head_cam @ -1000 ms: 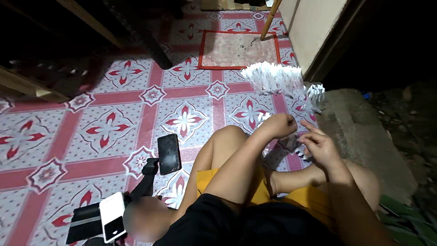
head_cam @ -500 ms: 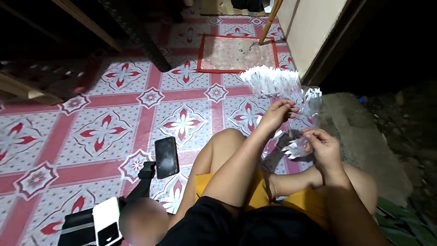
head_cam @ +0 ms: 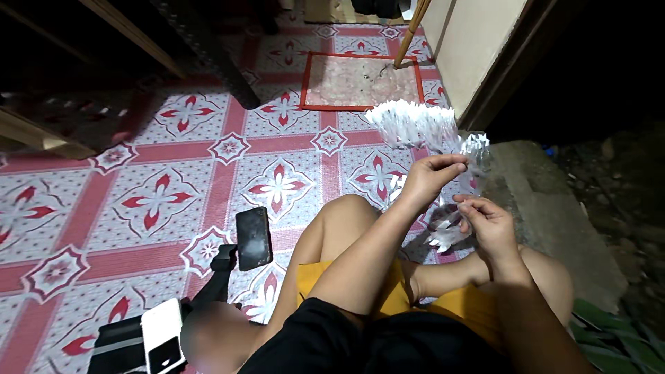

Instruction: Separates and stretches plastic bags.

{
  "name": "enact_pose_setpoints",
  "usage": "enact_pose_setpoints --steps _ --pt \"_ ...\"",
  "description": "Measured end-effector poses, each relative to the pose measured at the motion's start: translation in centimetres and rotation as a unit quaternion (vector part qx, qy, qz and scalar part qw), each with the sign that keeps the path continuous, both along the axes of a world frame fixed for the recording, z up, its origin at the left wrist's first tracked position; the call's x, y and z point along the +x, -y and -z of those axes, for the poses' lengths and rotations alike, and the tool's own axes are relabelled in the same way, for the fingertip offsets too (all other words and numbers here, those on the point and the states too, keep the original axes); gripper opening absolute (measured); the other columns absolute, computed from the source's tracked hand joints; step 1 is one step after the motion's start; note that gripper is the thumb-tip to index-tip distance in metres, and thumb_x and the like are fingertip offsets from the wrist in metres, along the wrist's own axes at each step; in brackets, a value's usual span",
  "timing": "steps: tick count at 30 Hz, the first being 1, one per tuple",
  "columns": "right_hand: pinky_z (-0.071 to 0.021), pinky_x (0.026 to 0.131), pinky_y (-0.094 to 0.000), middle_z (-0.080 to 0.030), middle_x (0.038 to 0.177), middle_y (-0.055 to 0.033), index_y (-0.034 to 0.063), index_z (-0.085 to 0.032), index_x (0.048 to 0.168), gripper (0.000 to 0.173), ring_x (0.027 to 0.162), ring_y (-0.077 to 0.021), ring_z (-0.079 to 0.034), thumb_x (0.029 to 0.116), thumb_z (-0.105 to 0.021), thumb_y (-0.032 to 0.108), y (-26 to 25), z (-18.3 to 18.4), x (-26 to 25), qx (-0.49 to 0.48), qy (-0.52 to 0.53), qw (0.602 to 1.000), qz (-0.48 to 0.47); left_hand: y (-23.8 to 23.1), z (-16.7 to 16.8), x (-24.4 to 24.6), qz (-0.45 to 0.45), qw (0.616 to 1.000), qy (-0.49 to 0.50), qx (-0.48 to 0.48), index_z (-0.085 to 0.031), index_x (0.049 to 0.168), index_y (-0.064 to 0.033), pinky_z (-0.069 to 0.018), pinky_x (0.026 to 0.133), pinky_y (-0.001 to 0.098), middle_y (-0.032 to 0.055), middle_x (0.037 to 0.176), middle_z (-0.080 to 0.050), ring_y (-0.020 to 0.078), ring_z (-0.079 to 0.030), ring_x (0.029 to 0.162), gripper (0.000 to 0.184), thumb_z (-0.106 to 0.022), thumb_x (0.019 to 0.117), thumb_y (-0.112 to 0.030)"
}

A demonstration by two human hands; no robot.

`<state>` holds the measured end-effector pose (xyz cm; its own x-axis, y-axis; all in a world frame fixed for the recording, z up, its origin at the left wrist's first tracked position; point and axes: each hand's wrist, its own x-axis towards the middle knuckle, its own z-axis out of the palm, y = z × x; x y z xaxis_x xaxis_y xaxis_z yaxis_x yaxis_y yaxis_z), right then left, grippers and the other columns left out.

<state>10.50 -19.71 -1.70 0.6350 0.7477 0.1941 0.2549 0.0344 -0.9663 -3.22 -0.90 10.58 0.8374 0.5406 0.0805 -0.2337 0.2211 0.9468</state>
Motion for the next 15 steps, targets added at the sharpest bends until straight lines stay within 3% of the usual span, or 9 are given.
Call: enact_pose_setpoints --steps 3,6,9,13,15 --pt "-0.0607 0.062 -0.0315 -0.069 0.126 -0.0080 0.0068 -0.075 0.110 0.016 0.076 -0.0165 -0.068 0.0985 -0.068 0.015 0.4 0.8 1.1 -0.003 0.020 0.999 0.027 -0.6 0.1 -0.1 -0.064 0.998 0.022 -0.008 -0.071 0.110 0.0016 -0.0605 0.084 0.0313 0.0087 0.102 -0.072 0.0144 -0.070 0.089 0.016 -0.069 0.0943 -0.002" --pt "-0.0608 0.064 -0.0311 -0.070 0.122 -0.0065 0.0082 -0.075 0.110 0.015 0.077 -0.0160 -0.068 0.0986 -0.068 0.015 0.7 0.5 1.5 -0.016 0.041 0.999 0.032 -1.2 0.2 -0.3 -0.078 0.985 -0.026 0.149 -0.073 0.108 -0.0020 -0.0598 0.084 0.0300 0.0065 0.104 -0.073 0.0117 -0.070 0.088 0.014 -0.067 0.0959 -0.004" --pt "-0.0619 0.067 -0.0315 -0.071 0.120 -0.0039 0.0112 -0.076 0.109 0.014 0.079 -0.0156 -0.069 0.0978 -0.069 0.017 0.3 -0.4 0.8 -0.040 0.062 0.997 0.036 -0.5 0.6 -0.3 0.006 0.960 -0.093 0.266 -0.075 0.112 -0.0054 -0.0583 0.087 0.0348 0.0091 0.111 -0.071 0.0140 -0.069 0.093 0.021 -0.058 0.1006 -0.007" --pt "-0.0593 0.065 -0.0292 -0.071 0.099 -0.0003 0.0133 -0.075 0.105 0.012 0.074 -0.0114 -0.066 0.0984 -0.065 0.016 0.0 -0.4 0.3 -0.078 0.083 0.991 0.065 1.4 1.3 0.4 0.031 0.951 -0.069 0.300 -0.076 0.110 -0.0040 -0.0581 0.089 0.0351 0.0087 0.107 -0.072 0.0137 -0.069 0.096 0.025 -0.064 0.1009 -0.024" --pt "-0.0579 0.063 -0.0285 -0.070 0.092 0.0007 0.0132 -0.074 0.101 0.011 0.072 -0.0105 -0.065 0.0984 -0.064 0.015 -0.1 -0.3 0.2 -0.097 0.087 0.988 0.080 1.7 1.4 0.6 0.015 0.938 -0.062 0.340 -0.077 0.105 -0.0058 -0.0587 0.091 0.0332 0.0056 0.105 -0.073 0.0114 -0.070 0.097 0.022 -0.069 0.0980 -0.025"
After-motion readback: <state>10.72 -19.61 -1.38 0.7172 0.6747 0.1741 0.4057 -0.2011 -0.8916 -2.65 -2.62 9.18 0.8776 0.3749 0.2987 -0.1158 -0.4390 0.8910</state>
